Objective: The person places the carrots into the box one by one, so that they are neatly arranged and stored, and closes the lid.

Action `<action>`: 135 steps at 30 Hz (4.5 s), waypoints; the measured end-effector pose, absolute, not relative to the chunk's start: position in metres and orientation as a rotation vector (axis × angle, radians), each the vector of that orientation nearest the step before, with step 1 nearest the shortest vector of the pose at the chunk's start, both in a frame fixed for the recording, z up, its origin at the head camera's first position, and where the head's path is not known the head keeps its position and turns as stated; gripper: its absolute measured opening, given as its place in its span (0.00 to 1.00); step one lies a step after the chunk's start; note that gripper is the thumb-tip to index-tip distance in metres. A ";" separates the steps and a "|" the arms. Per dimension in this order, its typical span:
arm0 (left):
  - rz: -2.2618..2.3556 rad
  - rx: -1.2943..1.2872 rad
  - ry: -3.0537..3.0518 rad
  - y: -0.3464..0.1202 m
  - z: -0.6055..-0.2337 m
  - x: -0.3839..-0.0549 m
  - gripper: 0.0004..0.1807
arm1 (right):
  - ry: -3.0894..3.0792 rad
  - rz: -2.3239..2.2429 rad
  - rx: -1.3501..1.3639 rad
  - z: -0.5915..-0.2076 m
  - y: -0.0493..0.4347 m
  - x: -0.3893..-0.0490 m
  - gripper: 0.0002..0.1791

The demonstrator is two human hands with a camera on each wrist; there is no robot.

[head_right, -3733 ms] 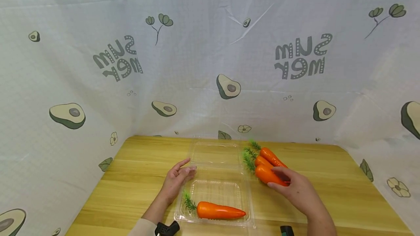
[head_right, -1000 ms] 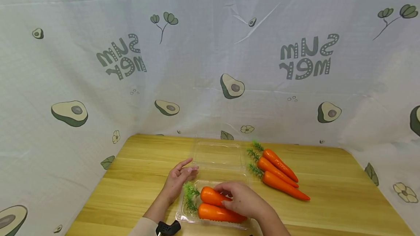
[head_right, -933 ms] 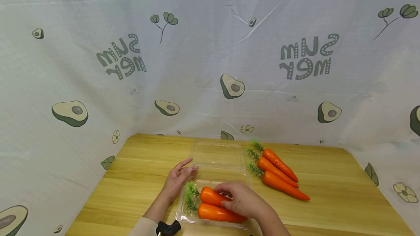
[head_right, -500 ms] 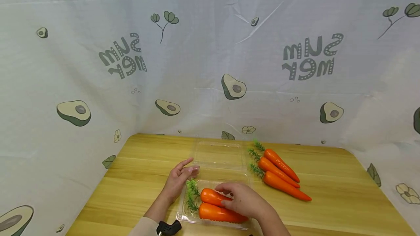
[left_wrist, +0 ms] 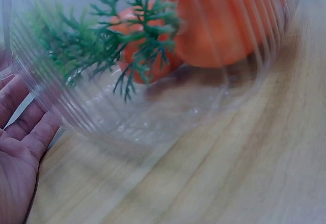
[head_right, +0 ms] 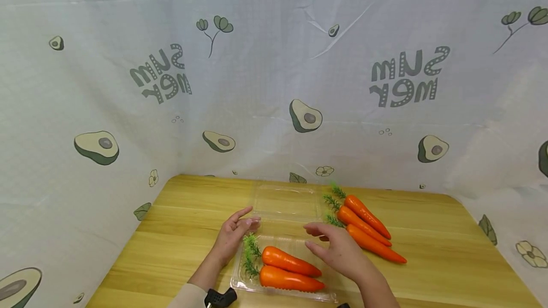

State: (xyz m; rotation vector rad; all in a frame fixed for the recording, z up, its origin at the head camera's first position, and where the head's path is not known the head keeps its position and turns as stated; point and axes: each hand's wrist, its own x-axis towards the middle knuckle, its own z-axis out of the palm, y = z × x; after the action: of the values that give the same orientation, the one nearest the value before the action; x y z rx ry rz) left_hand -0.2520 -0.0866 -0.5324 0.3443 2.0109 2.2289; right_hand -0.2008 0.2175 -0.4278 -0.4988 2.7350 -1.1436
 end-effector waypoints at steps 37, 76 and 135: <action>2.265 0.359 2.006 -0.084 -0.543 -0.246 0.29 | 2.972 -0.978 0.036 -0.466 0.347 -0.198 0.36; 2.268 0.318 1.983 -0.083 -0.535 -0.250 0.29 | 2.789 -0.952 -0.013 -0.487 0.341 -0.218 0.40; 2.269 0.324 1.967 -0.085 -0.536 -0.251 0.29 | 2.900 -0.993 -0.007 -0.455 0.306 -0.202 0.39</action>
State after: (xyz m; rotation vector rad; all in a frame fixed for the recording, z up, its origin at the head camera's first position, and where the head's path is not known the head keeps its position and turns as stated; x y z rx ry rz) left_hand -0.2511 -0.0847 -0.5365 0.3239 1.9674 2.2694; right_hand -0.2022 0.3057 -0.4554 -0.0068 2.9001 -0.9932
